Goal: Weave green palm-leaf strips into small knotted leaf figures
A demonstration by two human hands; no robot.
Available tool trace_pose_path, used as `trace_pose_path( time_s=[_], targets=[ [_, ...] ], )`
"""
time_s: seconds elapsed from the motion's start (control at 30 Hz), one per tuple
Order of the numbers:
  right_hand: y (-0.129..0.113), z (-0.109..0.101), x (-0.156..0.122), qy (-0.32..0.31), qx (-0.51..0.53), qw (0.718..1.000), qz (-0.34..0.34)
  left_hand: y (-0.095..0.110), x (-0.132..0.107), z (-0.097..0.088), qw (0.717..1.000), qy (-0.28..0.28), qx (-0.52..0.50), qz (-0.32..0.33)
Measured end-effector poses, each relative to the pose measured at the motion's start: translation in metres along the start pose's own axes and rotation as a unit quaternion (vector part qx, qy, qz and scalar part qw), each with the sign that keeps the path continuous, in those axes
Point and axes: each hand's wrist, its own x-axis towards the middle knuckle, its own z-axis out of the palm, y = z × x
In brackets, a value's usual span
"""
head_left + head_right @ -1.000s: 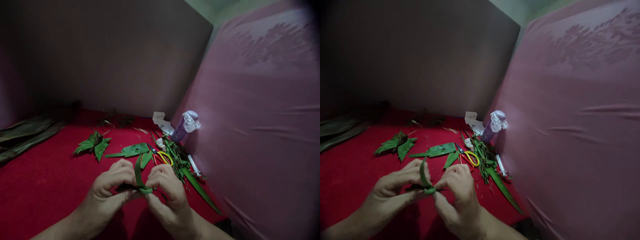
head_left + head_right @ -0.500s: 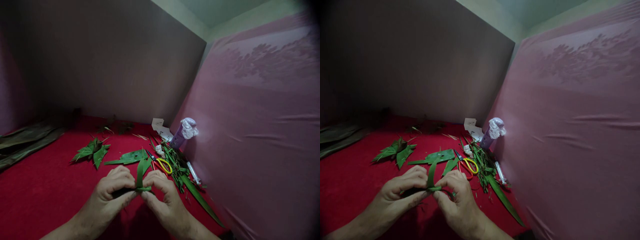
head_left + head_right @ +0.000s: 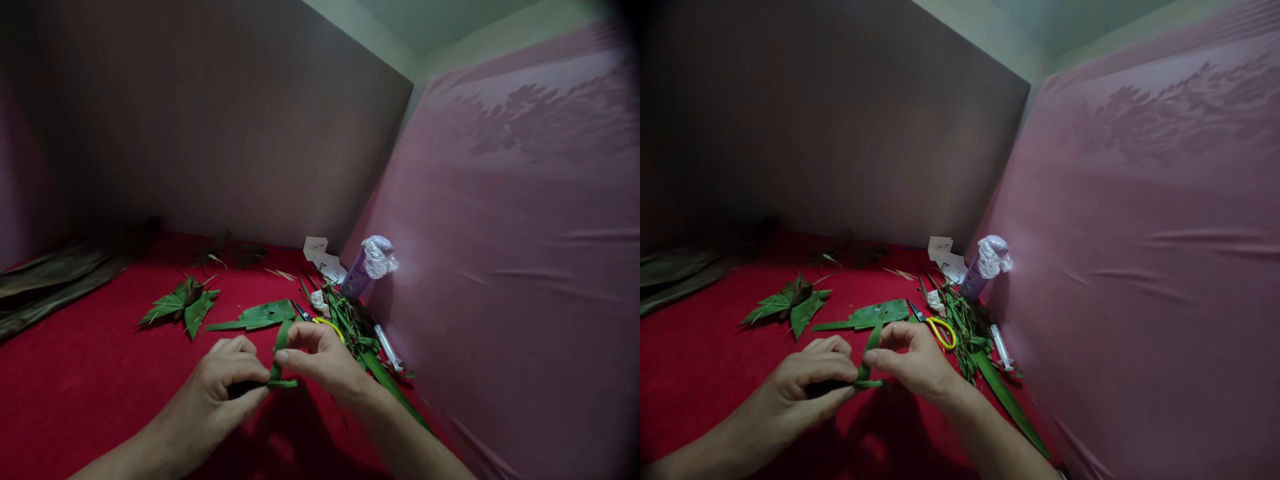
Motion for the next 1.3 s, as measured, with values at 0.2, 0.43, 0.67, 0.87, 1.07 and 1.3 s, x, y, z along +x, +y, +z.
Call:
trace_pose_path(
  time_s=[0.2, 0.43, 0.67, 0.87, 1.07, 1.3],
  targets=[
    [0.003, -0.002, 0.015, -0.028, 0.067, 0.997, 0.022, -0.005, 0.006, -0.003, 0.928, -0.04, -0.28, -0.241],
    [0.017, -0.001, 0.022, -0.032, 0.121, 0.992, 0.02, -0.008, 0.01, -0.011, 0.864, -0.086, -0.381, -0.319],
    [0.027, -0.001, 0.023, -0.019, 0.173, 0.984, 0.026, -0.015, 0.009, -0.01, 0.841, -0.091, -0.406, -0.347],
    [0.041, -0.007, 0.026, -0.012, 0.223, 0.975, 0.02, -0.02, 0.005, -0.009, 0.838, -0.085, -0.399, -0.363],
    [0.052, -0.015, 0.026, -0.01, 0.205, 0.978, -0.021, -0.02, 0.007, -0.01, 0.834, -0.1, -0.416, -0.348],
    [0.049, -0.022, 0.022, -0.053, 0.158, 0.981, -0.1, -0.022, 0.006, -0.014, 0.804, -0.114, -0.463, -0.356]
  ],
)
